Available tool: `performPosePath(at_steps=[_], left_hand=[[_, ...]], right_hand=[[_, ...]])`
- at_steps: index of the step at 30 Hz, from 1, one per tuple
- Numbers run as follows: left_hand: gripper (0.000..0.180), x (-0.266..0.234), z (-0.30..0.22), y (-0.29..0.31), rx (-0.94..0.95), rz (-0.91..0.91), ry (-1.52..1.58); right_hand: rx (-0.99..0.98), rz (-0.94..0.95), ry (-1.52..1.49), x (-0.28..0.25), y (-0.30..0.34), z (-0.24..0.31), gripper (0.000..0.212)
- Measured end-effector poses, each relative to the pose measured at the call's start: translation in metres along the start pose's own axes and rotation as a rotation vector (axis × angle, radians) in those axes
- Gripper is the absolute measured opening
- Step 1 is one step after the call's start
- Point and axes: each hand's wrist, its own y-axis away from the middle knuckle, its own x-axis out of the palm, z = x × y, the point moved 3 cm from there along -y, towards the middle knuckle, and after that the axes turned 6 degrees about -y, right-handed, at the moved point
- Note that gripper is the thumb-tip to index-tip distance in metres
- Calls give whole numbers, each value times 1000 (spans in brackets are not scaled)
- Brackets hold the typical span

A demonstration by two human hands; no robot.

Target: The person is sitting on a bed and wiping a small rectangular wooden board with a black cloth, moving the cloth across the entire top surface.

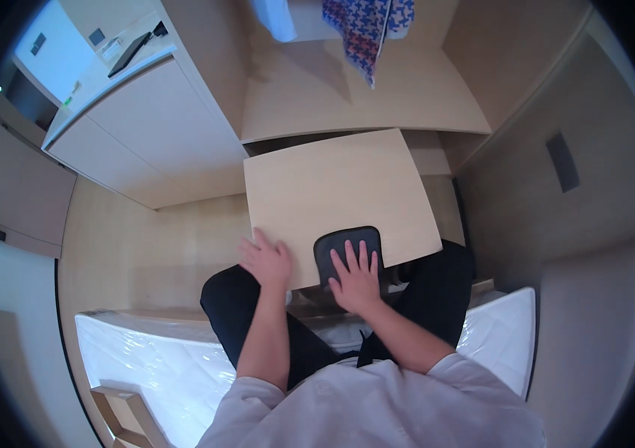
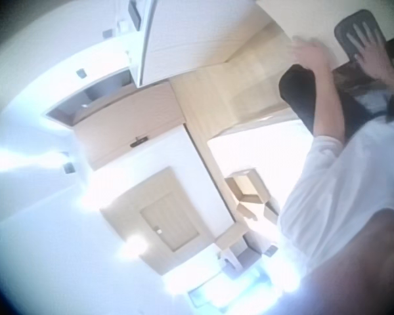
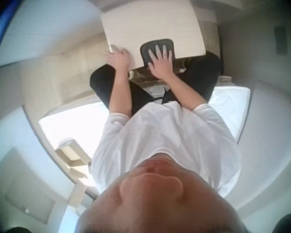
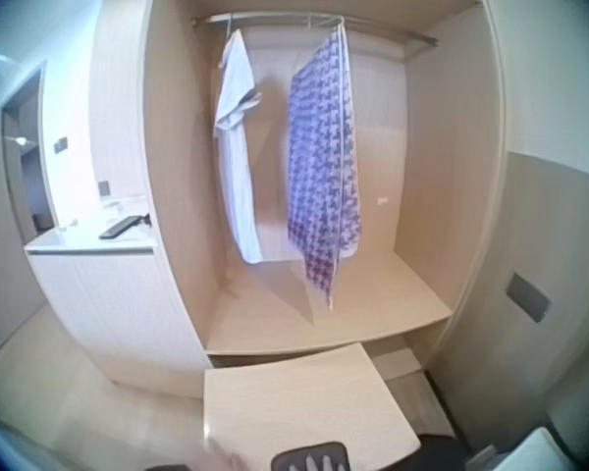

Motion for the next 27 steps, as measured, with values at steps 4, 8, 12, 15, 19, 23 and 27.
performPosePath(at_steps=[4, 8, 12, 15, 19, 23, 27], left_hand=[[81, -8, -5, -9, -89, 256, 302], [82, -14, -7, -10, -127, 265, 294], [81, -16, 0, -14, -131, 239, 281], [80, -10, -1, -16, -113, 238, 278], [80, -12, -8, -13, -103, 249, 293], [79, -13, -3, -16, -110, 238, 271], [80, -15, -6, -14, -113, 258, 282]], right_hand=[[59, 38, 75, 0, -28, -13, 76], [40, 49, 110, -1, -88, -31, 75], [88, 32, 131, 4, -173, -53, 76], [146, -38, 173, 5, -238, -79, 75], [243, -12, 217, -8, -296, -122, 74], [366, 10, 219, -16, -306, -143, 73], [442, -27, 237, -26, -263, -162, 73]])
